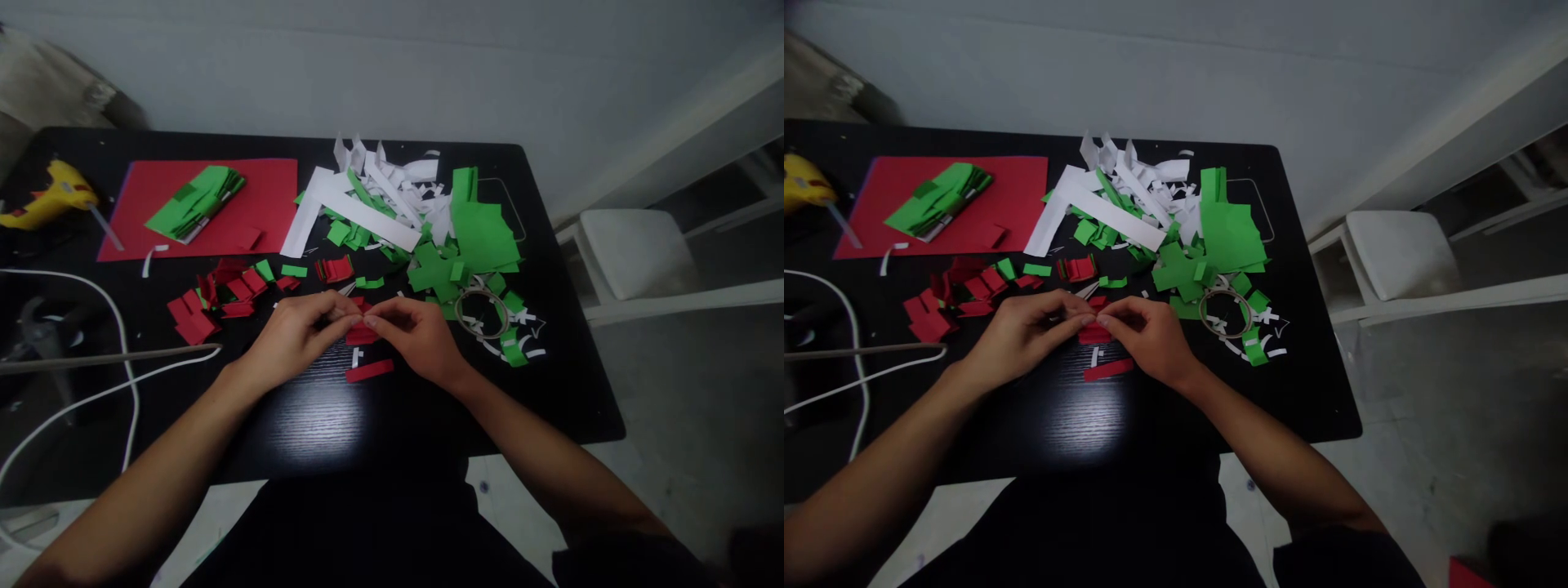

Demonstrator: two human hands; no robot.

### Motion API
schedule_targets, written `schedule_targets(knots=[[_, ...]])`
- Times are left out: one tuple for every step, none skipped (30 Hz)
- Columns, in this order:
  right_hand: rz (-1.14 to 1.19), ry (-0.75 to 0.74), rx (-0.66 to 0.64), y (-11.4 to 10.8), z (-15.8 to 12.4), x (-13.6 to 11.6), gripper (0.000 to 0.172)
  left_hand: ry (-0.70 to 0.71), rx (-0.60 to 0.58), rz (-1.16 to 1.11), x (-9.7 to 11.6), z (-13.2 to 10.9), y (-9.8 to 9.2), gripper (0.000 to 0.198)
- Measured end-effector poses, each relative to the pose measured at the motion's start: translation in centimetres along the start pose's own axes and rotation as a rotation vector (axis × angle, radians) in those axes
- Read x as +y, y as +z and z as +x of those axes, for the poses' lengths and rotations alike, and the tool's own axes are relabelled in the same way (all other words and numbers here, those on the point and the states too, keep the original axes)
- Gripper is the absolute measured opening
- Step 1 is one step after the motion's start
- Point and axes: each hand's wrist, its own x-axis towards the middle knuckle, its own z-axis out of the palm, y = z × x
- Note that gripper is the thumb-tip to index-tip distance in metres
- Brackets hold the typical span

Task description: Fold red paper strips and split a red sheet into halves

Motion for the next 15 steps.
schedule_targets(knots=[[-0.008, -0.009, 0.001, 0.0, -0.02, -0.01, 0.013, 0.004, -0.004, 0.006, 0.0, -0.03, -0.02, 0.026], [-0.014, -0.02, 0.005, 0.01, -0.04, -0.01, 0.013, 0.005, -0.006, 0.011, 0.03, -0.05, -0.06, 0.026], [-0.019, -0.029, 0.009, 0.02, -0.06, -0.01, 0.013, 0.004, -0.008, 0.016, 0.07, -0.07, -0.1, 0.025], [-0.025, -0.038, 0.014, 0.03, -0.08, 0.0, 0.013, 0.0, -0.01, 0.017, 0.12, -0.09, -0.14, 0.025], [-0.029, -0.044, 0.018, 0.05, -0.1, 0.02, 0.013, -0.003, -0.011, 0.015, 0.16, -0.1, -0.19, 0.025], [-0.03, -0.048, 0.021, 0.06, -0.11, 0.04, 0.013, -0.005, -0.012, 0.008, 0.19, -0.1, -0.22, 0.025], [-0.028, -0.051, 0.023, 0.08, -0.12, 0.07, 0.013, -0.006, -0.014, 0.001, 0.21, -0.1, -0.25, 0.025], [-0.023, -0.052, 0.024, 0.09, -0.13, 0.09, 0.012, -0.006, -0.015, -0.005, 0.21, -0.1, -0.26, 0.025], [-0.019, -0.052, 0.025, 0.11, -0.14, 0.1, 0.012, -0.004, -0.014, -0.008, 0.2, -0.1, -0.26, 0.024], [-0.017, -0.054, 0.024, 0.12, -0.15, 0.1, 0.012, -0.001, -0.013, -0.008, 0.19, -0.09, -0.26, 0.024], [-0.017, -0.058, 0.025, 0.14, -0.17, 0.08, 0.011, 0.0, -0.011, -0.008, 0.18, -0.09, -0.26, 0.023], [-0.016, -0.066, 0.027, 0.17, -0.21, 0.03, 0.011, -0.003, -0.008, -0.013, 0.17, -0.09, -0.25, 0.023], [-0.011, -0.075, 0.024, 0.2, -0.26, -0.04, 0.011, -0.011, -0.001, -0.025, 0.15, -0.09, -0.25, 0.023], [0.002, -0.086, 0.017, 0.23, -0.32, -0.14, 0.011, -0.026, 0.007, -0.042, 0.12, -0.09, -0.25, 0.024], [0.019, -0.097, 0.002, 0.25, -0.4, -0.26, 0.013, -0.046, 0.014, -0.064, 0.08, -0.09, -0.25, 0.025]])
